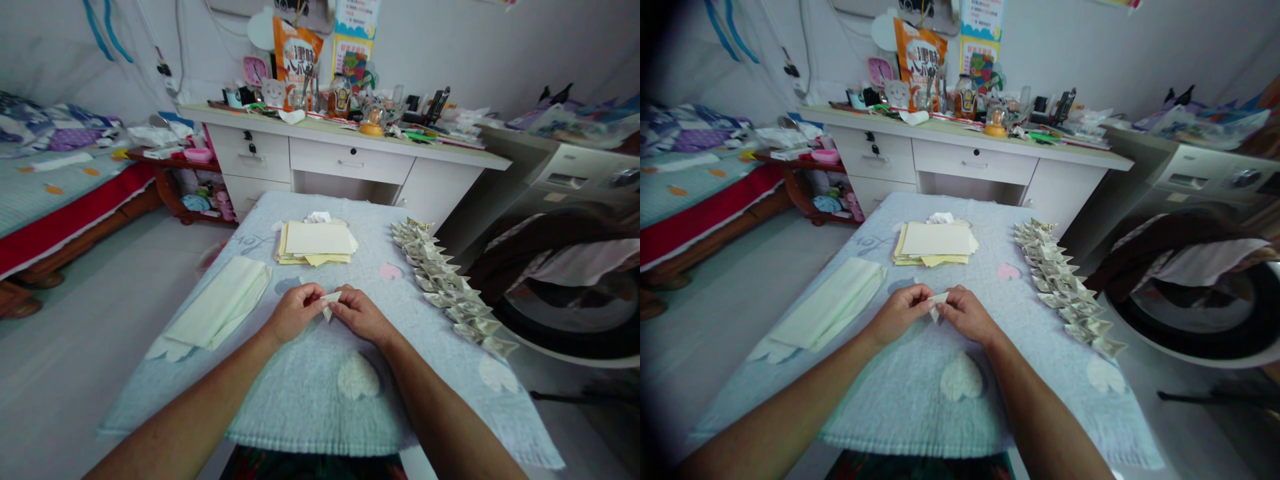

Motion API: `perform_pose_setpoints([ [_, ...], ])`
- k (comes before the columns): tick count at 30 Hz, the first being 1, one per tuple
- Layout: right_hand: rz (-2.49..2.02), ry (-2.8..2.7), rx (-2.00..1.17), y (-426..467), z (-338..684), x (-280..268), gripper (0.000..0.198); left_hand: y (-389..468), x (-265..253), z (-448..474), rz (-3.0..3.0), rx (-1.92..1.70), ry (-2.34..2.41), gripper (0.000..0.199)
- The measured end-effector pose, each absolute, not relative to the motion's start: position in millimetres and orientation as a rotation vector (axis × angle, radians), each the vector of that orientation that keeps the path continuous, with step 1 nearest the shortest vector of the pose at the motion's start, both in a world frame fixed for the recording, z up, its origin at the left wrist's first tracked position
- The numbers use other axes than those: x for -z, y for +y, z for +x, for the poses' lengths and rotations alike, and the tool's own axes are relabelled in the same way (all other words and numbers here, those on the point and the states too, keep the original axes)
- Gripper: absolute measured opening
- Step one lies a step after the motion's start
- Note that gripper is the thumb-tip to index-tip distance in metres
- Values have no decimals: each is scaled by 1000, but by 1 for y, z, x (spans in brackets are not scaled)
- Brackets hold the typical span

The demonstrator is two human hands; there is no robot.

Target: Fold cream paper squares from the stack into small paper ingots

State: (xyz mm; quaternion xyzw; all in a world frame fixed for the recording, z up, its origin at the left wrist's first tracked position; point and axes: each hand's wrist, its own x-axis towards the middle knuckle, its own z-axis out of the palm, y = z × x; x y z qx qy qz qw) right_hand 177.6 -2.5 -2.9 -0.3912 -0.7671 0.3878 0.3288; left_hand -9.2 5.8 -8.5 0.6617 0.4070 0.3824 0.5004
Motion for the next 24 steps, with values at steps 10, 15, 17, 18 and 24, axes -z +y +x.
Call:
perform_pose_setpoints([
  [10,-993,-2077,-921,-4,172,-4,37,9,16,-8,1437,-1068,956,17],
  [15,-1011,-2073,-921,-5,171,-5,37,9,16,-8,1383,-1094,958,16],
  [17,-1013,-2061,-931,-5,170,-5,36,9,16,-8,1360,-1110,958,16],
  [18,-1010,-2059,-927,-5,170,-4,36,9,15,-8,1353,-1115,957,17],
  [24,-1020,-2063,-887,-5,171,-4,37,9,13,-8,1363,-1096,974,18],
])
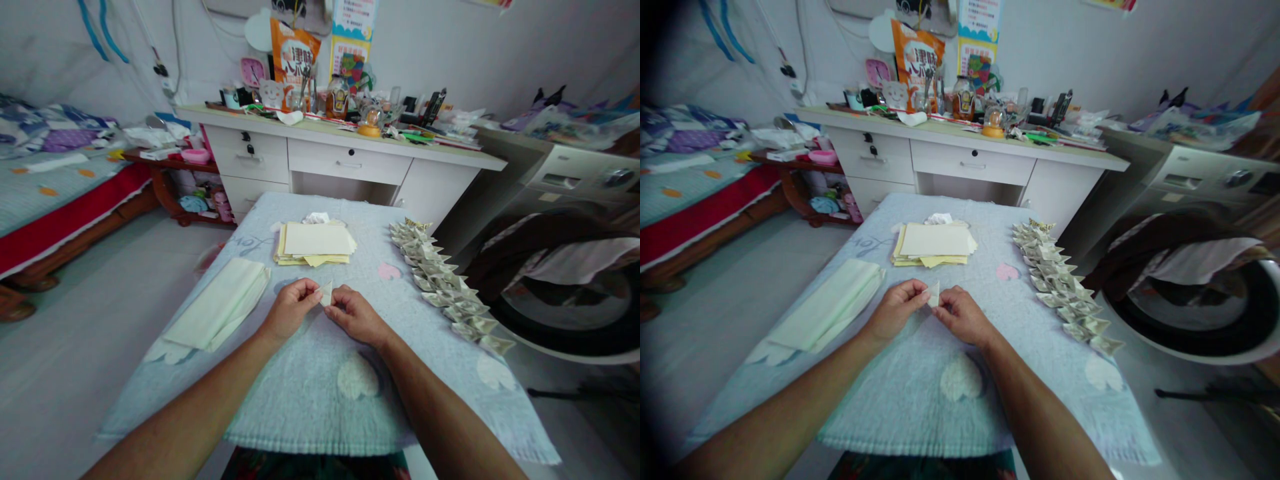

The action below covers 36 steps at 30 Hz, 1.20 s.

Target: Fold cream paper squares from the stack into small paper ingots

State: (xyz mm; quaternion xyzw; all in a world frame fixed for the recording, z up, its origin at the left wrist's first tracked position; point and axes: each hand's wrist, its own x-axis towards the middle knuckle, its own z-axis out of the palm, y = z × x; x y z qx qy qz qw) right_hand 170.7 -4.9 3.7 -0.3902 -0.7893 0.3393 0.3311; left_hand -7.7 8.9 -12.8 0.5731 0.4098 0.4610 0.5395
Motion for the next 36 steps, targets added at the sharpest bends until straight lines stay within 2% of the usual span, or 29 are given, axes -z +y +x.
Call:
perform_pose_setpoints([
  [5,-1005,-1961,-1024,-4,176,-5,29,7,10,-7,1307,-1083,935,20],
  [10,-923,-1670,-1330,-2,174,-1,29,5,13,-6,1272,-1086,872,31],
  [12,-896,-1617,-1390,-2,172,1,30,3,12,-5,1362,-1105,916,26],
  [15,-874,-1594,-1402,-2,170,3,31,1,7,-4,1584,-1130,1035,11],
  [18,-866,-1586,-1403,-1,170,4,33,-1,4,-4,1731,-1155,1102,8],
  [22,-873,-1568,-1409,-1,171,5,33,-1,6,-5,1731,-1100,1070,12],
  [30,-908,-1576,-1380,-2,176,3,32,-3,7,-5,1591,-1034,940,35],
  [36,-892,-1578,-1368,-4,175,0,30,0,10,-4,1512,-1001,936,33],
])
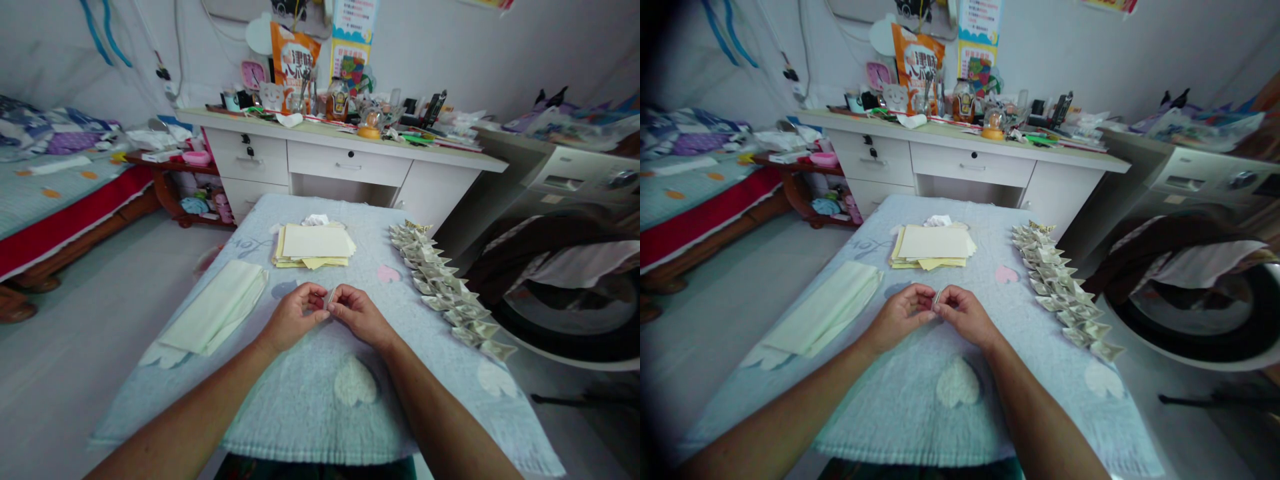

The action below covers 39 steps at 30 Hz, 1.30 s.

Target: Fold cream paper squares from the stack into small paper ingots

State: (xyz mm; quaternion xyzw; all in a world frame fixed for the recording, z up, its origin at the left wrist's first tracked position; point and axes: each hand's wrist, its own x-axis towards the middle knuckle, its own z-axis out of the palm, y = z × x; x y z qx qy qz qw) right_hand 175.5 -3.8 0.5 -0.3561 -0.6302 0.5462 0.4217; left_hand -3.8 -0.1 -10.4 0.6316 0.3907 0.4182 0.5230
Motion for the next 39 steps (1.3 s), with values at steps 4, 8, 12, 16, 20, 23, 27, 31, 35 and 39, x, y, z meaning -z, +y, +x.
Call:
perform_pose_setpoints([
  [4,-890,-1611,-1330,-4,175,-2,27,0,11,-4,1464,-1014,914,31],
  [8,-937,-1629,-1178,-5,173,1,23,-1,9,-3,1436,-1039,916,31],
  [12,-935,-1637,-1020,-6,170,4,21,-1,6,0,1430,-1058,963,32],
  [16,-923,-1749,-918,-6,169,4,14,0,8,2,1386,-1080,984,28],
  [20,-919,-1804,-871,-7,169,1,18,2,10,2,1281,-1110,951,25],
  [23,-924,-1810,-885,-8,170,-2,20,3,9,0,1180,-1112,905,25],
  [27,-956,-1796,-886,-8,169,-5,13,2,9,-3,1092,-1083,808,27],
  [31,-970,-1780,-879,-7,169,-1,9,3,10,-2,1087,-1117,811,36],
  [35,-1004,-1639,-1011,-6,169,7,26,4,13,1,1097,-1107,789,43],
  [39,-988,-1536,-1202,-5,169,8,32,4,14,0,1156,-1080,817,42],
])
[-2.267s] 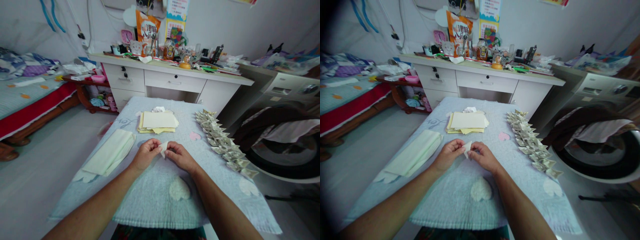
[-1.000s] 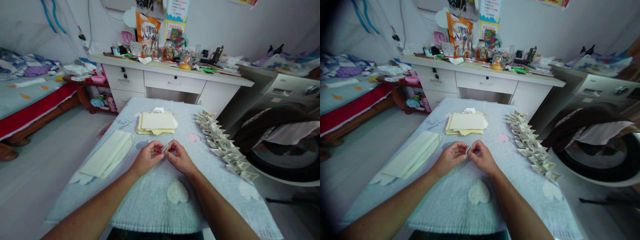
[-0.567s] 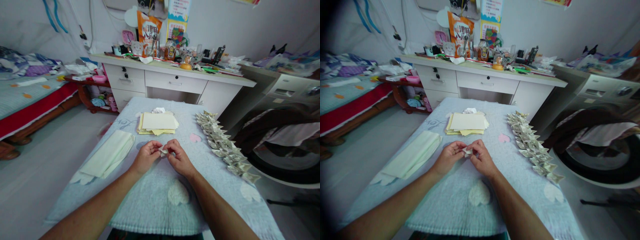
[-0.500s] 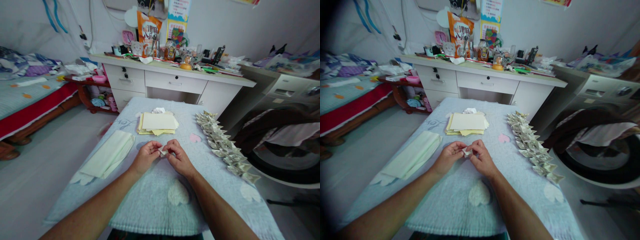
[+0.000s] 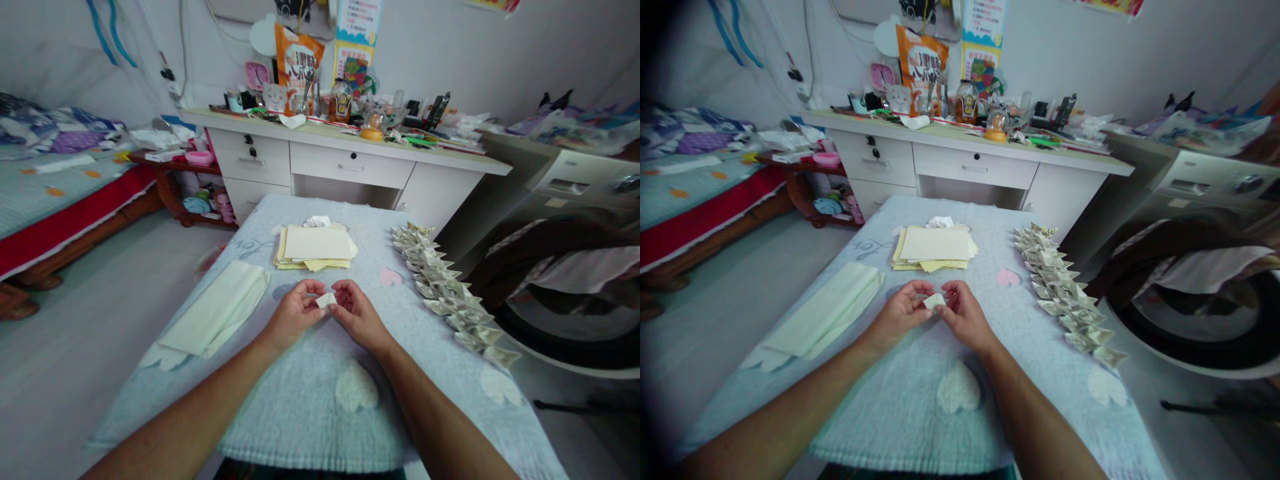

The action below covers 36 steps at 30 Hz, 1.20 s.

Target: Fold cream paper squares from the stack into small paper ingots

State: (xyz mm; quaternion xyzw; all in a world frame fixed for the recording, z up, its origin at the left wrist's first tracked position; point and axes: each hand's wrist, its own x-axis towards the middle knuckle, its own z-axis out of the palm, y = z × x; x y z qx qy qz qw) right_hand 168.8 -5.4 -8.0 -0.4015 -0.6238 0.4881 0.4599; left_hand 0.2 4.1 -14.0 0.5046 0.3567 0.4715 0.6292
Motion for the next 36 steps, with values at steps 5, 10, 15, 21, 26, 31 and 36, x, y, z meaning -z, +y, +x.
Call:
perform_pose_setpoints([
  [5,-978,-1554,-1288,-4,168,6,26,2,16,0,1228,-1007,842,37],
  [10,-961,-1520,-1294,-4,169,7,27,1,16,-1,1419,-969,928,26],
  [15,-934,-1506,-1304,-5,169,3,28,2,17,-2,1541,-887,996,20],
  [21,-958,-1508,-1291,-7,169,1,27,1,19,-3,1612,-881,1017,20],
  [26,-972,-1566,-1257,-7,169,0,26,1,16,-4,1633,-849,1024,18],
  [31,-977,-1587,-1232,-8,169,-1,26,1,14,-4,1657,-855,1019,21],
  [36,-994,-1625,-1210,-9,168,-1,21,0,15,-4,1672,-824,1035,24],
])
